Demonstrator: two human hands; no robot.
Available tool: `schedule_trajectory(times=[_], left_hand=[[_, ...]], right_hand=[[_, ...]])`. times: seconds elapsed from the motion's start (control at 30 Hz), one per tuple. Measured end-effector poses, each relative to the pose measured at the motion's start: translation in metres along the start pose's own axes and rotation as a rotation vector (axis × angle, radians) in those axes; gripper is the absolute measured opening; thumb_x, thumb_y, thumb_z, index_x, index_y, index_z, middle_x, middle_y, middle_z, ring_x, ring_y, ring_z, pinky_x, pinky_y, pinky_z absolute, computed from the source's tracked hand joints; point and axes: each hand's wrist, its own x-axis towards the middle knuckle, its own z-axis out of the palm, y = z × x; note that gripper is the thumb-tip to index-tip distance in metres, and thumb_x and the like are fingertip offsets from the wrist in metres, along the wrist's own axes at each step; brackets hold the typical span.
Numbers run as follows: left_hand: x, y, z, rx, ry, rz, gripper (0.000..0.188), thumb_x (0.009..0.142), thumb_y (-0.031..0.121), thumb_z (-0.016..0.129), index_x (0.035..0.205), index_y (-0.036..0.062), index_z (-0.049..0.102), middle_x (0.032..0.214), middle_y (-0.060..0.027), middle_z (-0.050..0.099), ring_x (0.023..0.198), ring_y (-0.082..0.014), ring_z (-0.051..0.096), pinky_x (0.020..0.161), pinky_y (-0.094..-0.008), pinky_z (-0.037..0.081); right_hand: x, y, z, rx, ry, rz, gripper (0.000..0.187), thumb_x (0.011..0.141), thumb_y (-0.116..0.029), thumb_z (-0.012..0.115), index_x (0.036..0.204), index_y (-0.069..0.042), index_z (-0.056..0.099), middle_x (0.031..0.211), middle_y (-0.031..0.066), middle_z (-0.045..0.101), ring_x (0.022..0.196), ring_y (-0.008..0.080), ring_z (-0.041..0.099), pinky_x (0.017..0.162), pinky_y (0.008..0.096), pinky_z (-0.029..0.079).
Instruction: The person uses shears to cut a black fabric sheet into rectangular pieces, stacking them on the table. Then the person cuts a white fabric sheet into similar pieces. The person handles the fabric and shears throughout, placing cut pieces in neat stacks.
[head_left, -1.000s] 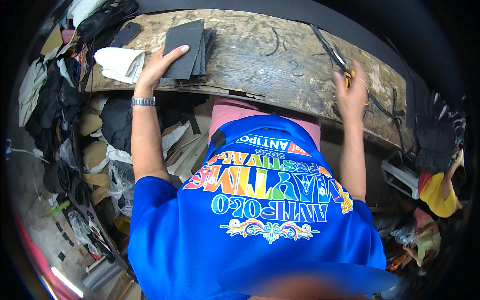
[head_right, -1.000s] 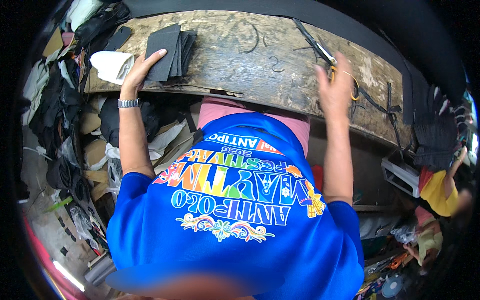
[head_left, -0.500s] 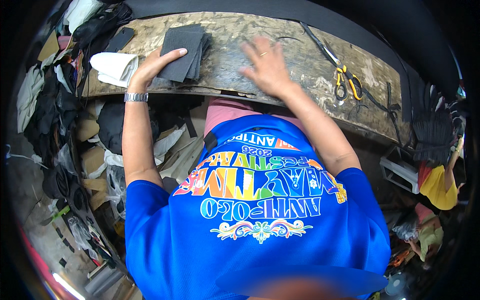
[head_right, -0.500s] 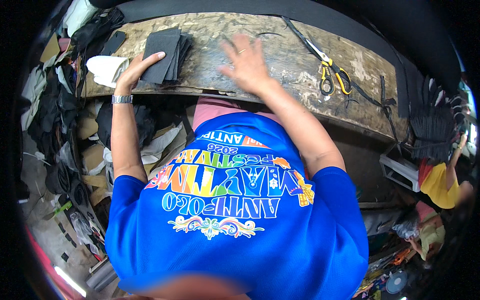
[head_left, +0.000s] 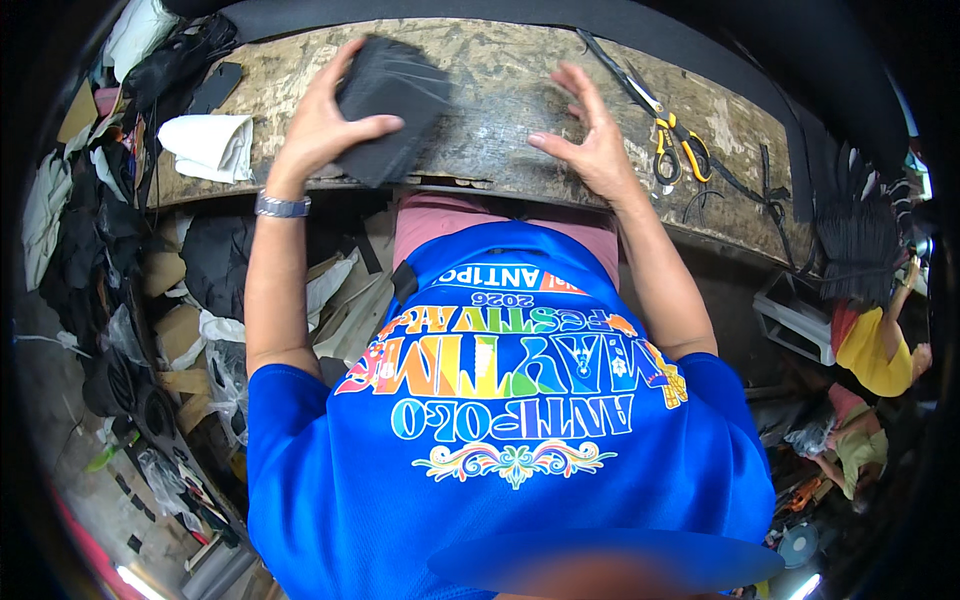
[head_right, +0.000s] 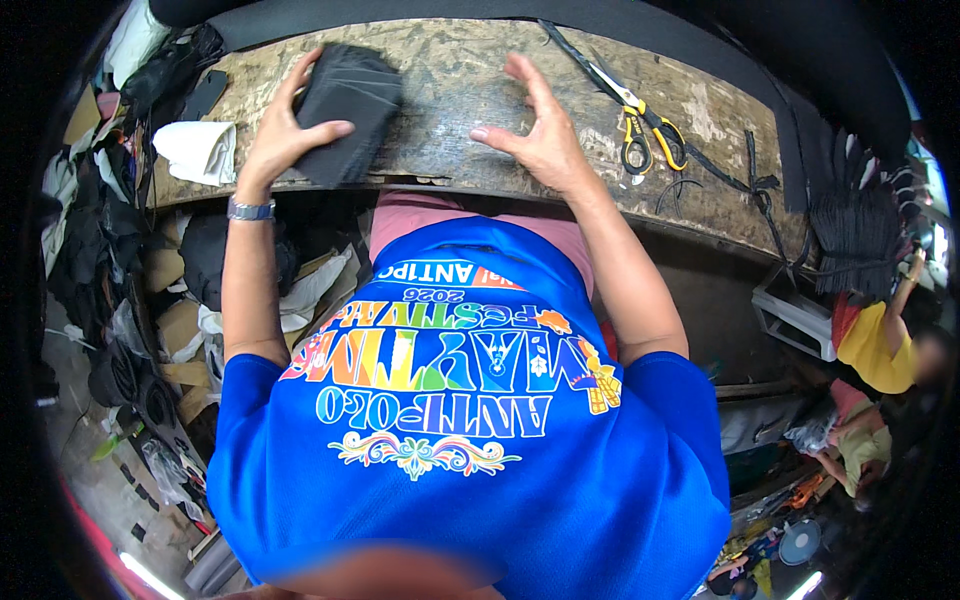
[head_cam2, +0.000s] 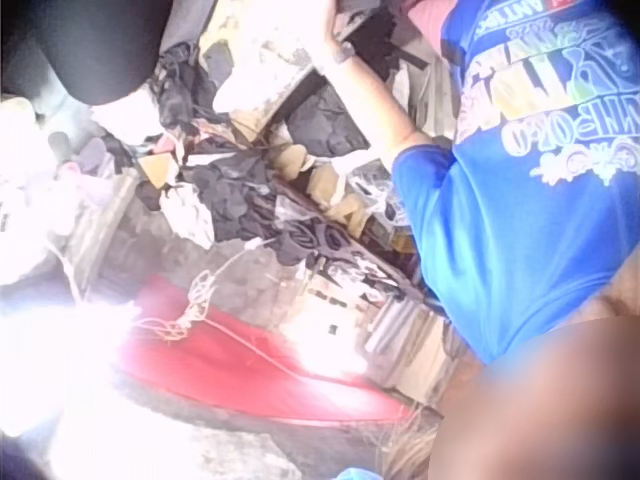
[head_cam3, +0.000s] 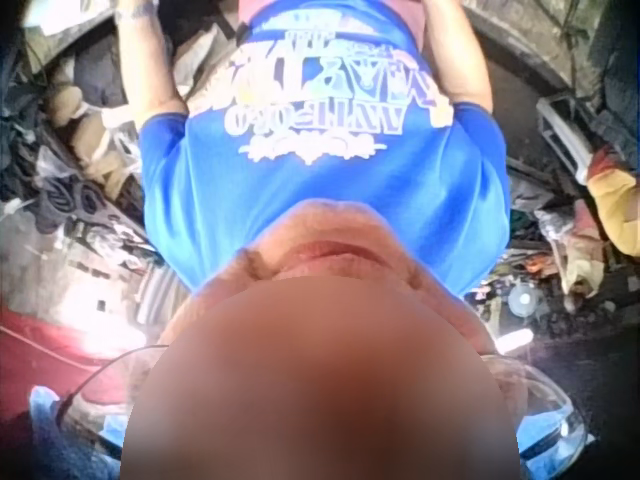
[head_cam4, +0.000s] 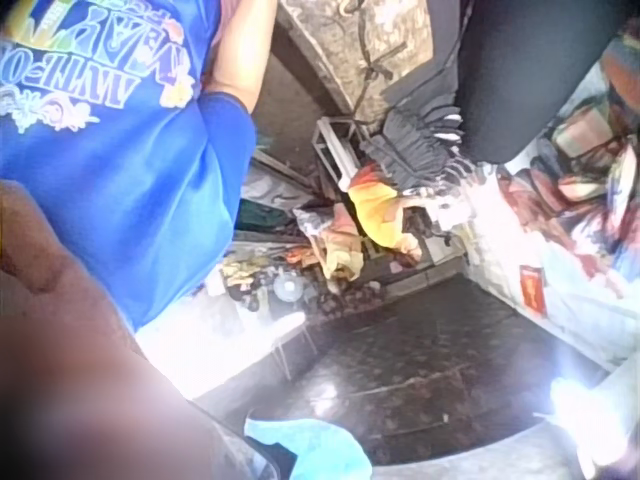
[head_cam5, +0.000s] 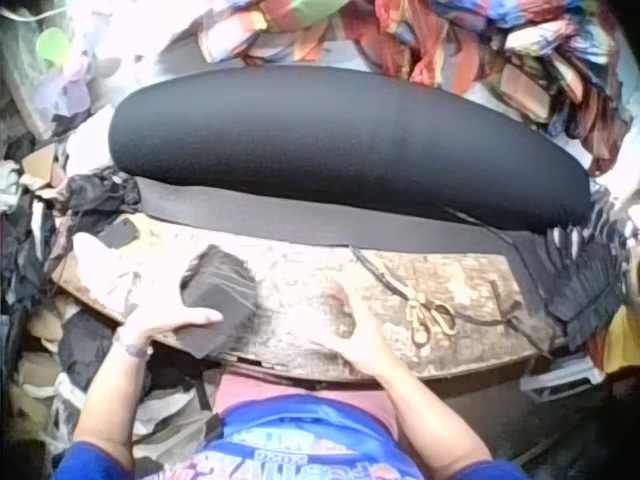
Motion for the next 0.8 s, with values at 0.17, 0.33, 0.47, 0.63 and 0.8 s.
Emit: schedule_trajectory(times=[0.17,0.33,0.47,0.63,0.8], left_hand=[[0.011,0.049,0.064,0.309,-0.143,0.312,0.115,0.055,0.029,0.088,0.153,0.0160,0.028,0.136,-0.0247,0.046,0.126,-0.0427,0.046,0.108,-0.0469,0.039],[0.020,0.053,0.073,0.366,-0.150,0.346,0.123,0.053,0.032,0.091,0.153,0.0107,0.024,0.139,-0.0275,0.042,0.129,-0.0440,0.043,0.110,-0.0477,0.037],[0.014,0.046,0.072,0.310,-0.125,0.511,0.120,0.054,0.035,0.090,0.150,0.0017,0.026,0.142,-0.0237,0.041,0.133,-0.0395,0.040,0.112,-0.0465,0.034],[-0.002,0.028,0.065,0.176,-0.088,0.441,0.123,0.054,0.037,0.090,0.153,0.0058,0.023,0.151,-0.0223,0.032,0.141,-0.0388,0.032,0.117,-0.0455,0.028],[-0.020,0.016,0.089,-0.716,0.139,-0.018,0.103,0.078,0.042,0.076,0.156,0.0080,0.018,0.160,-0.0177,0.019,0.148,-0.0291,0.019,0.119,-0.0409,0.018]], right_hand=[[0.009,-0.008,0.004,-0.056,-0.037,-0.226,0.129,0.056,-0.032,0.093,0.156,-0.012,0.014,0.156,0.0165,0.031,0.145,0.0298,0.028,0.118,0.0443,0.023],[0.030,-0.011,0.015,-0.396,-0.152,-0.424,0.133,0.051,-0.049,0.090,0.156,-0.016,0.016,0.158,0.0193,0.021,0.147,0.0403,0.016,0.118,0.0560,0.018],[0.047,-0.014,0.022,-0.422,-0.183,-0.457,0.127,0.051,-0.055,0.087,0.155,-0.024,0.021,0.156,0.0177,0.025,0.147,0.0403,0.017,0.116,0.0634,0.015],[0.055,-0.016,0.016,-0.512,-0.275,-0.462,0.123,0.050,-0.052,0.089,0.152,-0.021,0.028,0.149,0.0177,0.035,0.142,0.0404,0.028,0.116,0.0577,0.022],[0.051,-0.015,0.014,-0.442,-0.221,-0.440,0.118,0.051,-0.047,0.090,0.150,-0.018,0.033,0.149,0.0175,0.034,0.138,0.0387,0.034,0.115,0.0490,0.029]])
